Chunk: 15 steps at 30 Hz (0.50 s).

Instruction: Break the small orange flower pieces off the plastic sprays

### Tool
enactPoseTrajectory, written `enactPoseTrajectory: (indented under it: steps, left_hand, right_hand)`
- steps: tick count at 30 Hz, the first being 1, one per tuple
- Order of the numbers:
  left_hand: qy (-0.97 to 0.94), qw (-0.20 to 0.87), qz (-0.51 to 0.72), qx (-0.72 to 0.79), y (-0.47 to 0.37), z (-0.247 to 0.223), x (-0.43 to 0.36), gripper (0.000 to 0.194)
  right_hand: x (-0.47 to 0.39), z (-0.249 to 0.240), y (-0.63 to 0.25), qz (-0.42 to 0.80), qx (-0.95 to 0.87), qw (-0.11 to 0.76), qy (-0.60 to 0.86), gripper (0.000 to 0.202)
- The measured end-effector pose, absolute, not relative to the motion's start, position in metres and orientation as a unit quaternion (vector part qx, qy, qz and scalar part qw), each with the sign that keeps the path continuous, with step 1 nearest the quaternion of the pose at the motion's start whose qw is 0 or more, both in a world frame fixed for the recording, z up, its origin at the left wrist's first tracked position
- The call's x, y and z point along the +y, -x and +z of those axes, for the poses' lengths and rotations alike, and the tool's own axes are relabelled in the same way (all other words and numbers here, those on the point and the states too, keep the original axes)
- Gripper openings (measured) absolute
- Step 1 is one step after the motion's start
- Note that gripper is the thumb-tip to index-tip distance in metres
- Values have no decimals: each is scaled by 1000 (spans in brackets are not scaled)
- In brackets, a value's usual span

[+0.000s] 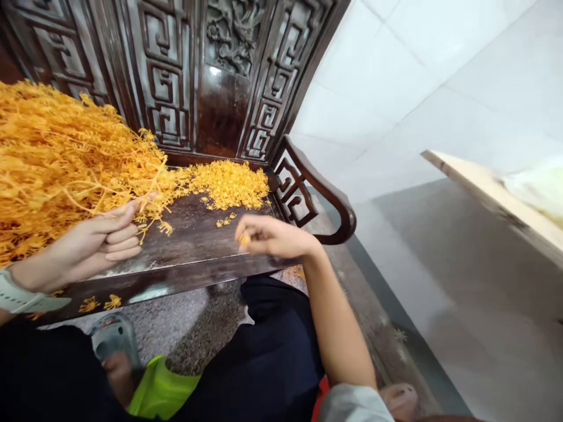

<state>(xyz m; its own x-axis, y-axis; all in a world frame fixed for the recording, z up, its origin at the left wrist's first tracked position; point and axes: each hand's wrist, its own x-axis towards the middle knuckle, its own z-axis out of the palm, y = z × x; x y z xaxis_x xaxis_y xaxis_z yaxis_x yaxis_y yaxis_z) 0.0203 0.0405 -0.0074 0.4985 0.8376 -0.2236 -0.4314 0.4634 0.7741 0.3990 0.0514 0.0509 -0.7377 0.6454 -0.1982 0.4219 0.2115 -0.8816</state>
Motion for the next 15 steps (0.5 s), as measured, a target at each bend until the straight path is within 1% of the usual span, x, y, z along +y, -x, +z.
enactPoseTrajectory:
  steps: [1,2,3,4,5,7,8,9,10,12,13,15]
  left_hand:
    - [-332,798,396,309,-22,-8,42,4]
    - [-330,799,392,315,-24,-9,43,6]
    - [-326,801,386,323,-26,-10,43,8]
    - [-322,803,378,330,-28,-12,44,13]
    - [-319,806,370,336,-30,-13,44,19]
    - [-315,812,354,341,-34,-16,42,28]
    - [-313,815,349,341,-35,-18,41,29]
    - [-310,817,346,342,-37,-20,39,28]
    - [-307,819,343,342,-38,-21,37,25]
    - [-307,825,334,337,-40,-23,33,17]
    - [-311,829,326,331,-41,-24,32,17]
    - [-328,838,300,317,-42,-25,29,23]
  right_hand:
    - [47,64,-392,561,-782,51,265,24]
    - [44,75,-387,590,-784,14,192,25]
    - [44,84,-383,609,-779,15,146,30]
    - [45,90,-380,620,-770,64,137,36]
    - [47,92,-377,619,-751,158,164,42]
    - [52,91,-372,585,-663,382,268,50]
    - [55,87,-368,569,-601,465,313,50]
    - [58,83,-363,567,-542,516,344,48]
    - [60,77,-358,580,-491,539,364,44]
    - [62,64,-347,619,-428,536,383,32]
    - [61,58,-340,625,-423,527,391,28]
    - [58,45,-328,605,-456,510,407,27]
